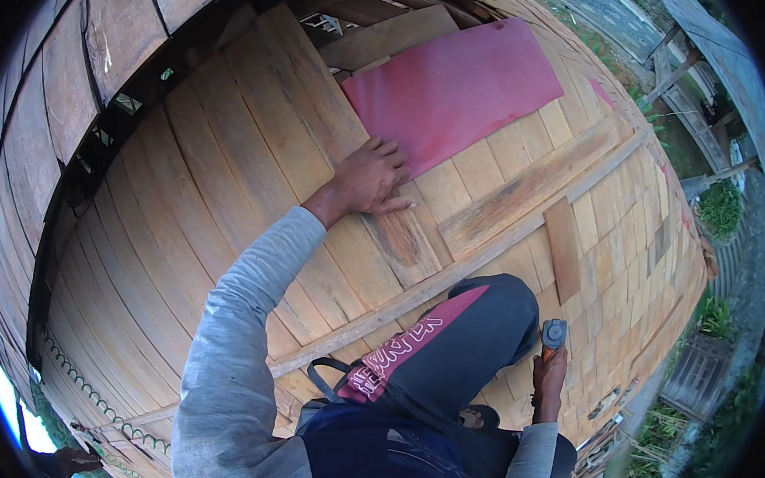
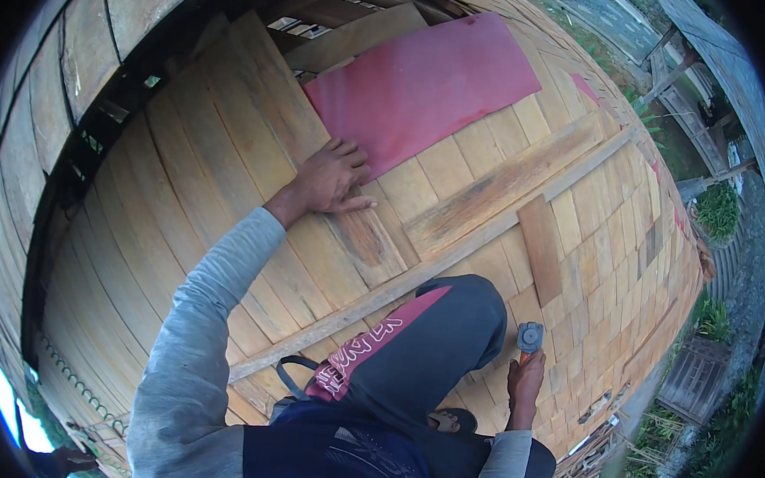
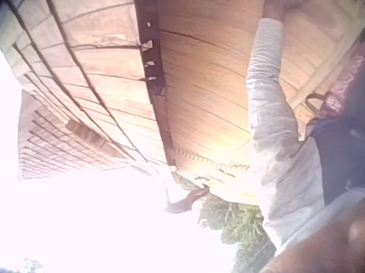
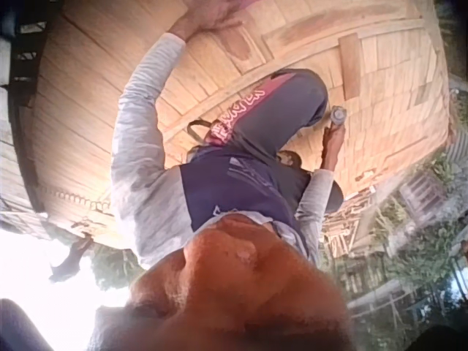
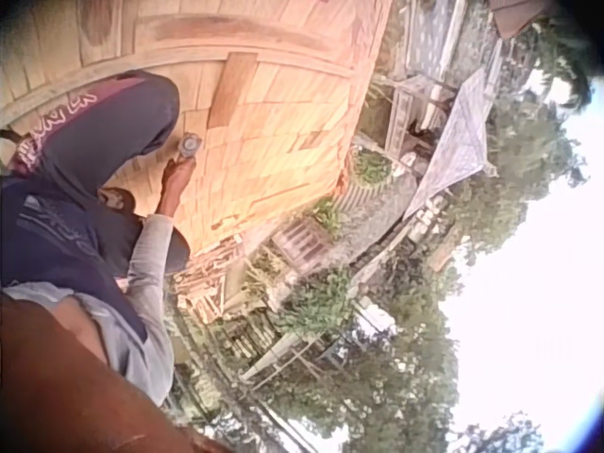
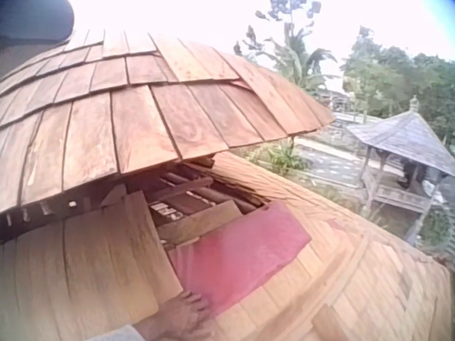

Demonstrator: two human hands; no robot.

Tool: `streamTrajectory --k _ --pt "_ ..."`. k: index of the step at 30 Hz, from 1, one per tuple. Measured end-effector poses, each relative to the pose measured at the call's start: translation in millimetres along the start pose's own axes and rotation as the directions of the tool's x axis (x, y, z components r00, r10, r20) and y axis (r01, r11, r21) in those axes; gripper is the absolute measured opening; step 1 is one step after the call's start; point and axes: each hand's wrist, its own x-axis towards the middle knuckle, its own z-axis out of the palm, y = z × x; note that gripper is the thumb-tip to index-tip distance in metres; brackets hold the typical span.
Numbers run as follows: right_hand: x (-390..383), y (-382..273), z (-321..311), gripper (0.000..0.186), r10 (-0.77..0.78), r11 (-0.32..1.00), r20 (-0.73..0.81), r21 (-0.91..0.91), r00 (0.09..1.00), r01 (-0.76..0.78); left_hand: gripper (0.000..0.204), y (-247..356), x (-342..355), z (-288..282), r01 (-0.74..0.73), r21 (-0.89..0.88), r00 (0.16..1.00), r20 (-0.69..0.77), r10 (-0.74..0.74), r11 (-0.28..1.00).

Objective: The person installs wooden shingles on a roof using a nail gun, positioning shingles by hand and firing the tool to secure them.

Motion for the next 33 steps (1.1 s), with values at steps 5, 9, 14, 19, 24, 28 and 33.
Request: streamTrajectory --k 5,9,14,19,24,28,33 --pt "-2.1 -7.0 7.4 0.057 0.031 0.999 0.002 -0.009 1.000 -0.031 0.048 1.7 1.2 0.7 -0.004 -0.069 1.000 -0.014 0.003 0.998" --pt "6.6 -21.1 13.5 0.066 0.029 0.998 0.076 -0.066 0.997 -0.024 0.046 -2.3 1.8 2.5 -0.028 -0.078 0.999 -0.033 0.026 0.997" --pt "2.4 -28.8 21.7 0.066 0.067 0.995 0.054 -0.079 0.996 -0.063 0.045 -0.9 7.6 5.0 -0.065 -0.108 0.998 0.012 0.067 0.992" --pt "8.6 -10.1 22.0 0.065 -0.003 0.997 -0.001 -0.081 1.000 0.003 0.045 -3.2 7.5 5.8 -0.053 -0.111 0.998 0.012 0.055 0.992" --pt "6.7 -18.1 13.2 0.067 0.057 0.995 0.020 -0.080 0.998 -0.055 0.045 5.6 8.1 3.9 -0.012 -0.085 0.998 0.064 0.017 0.996" --pt "10.2 -0.2 14.4 0.055 -0.009 0.999 -0.070 -0.052 0.998 0.005 0.045 11.5 14.9 3.4 -0.016 -0.016 0.999 0.048 0.017 1.000" --pt "-0.3 -26.9 -19.0 0.037 -0.028 0.989 -0.175 0.139 0.984 0.053 0.047 7.7 3.5 14.6 0.002 0.021 0.998 -0.058 -0.001 1.000"
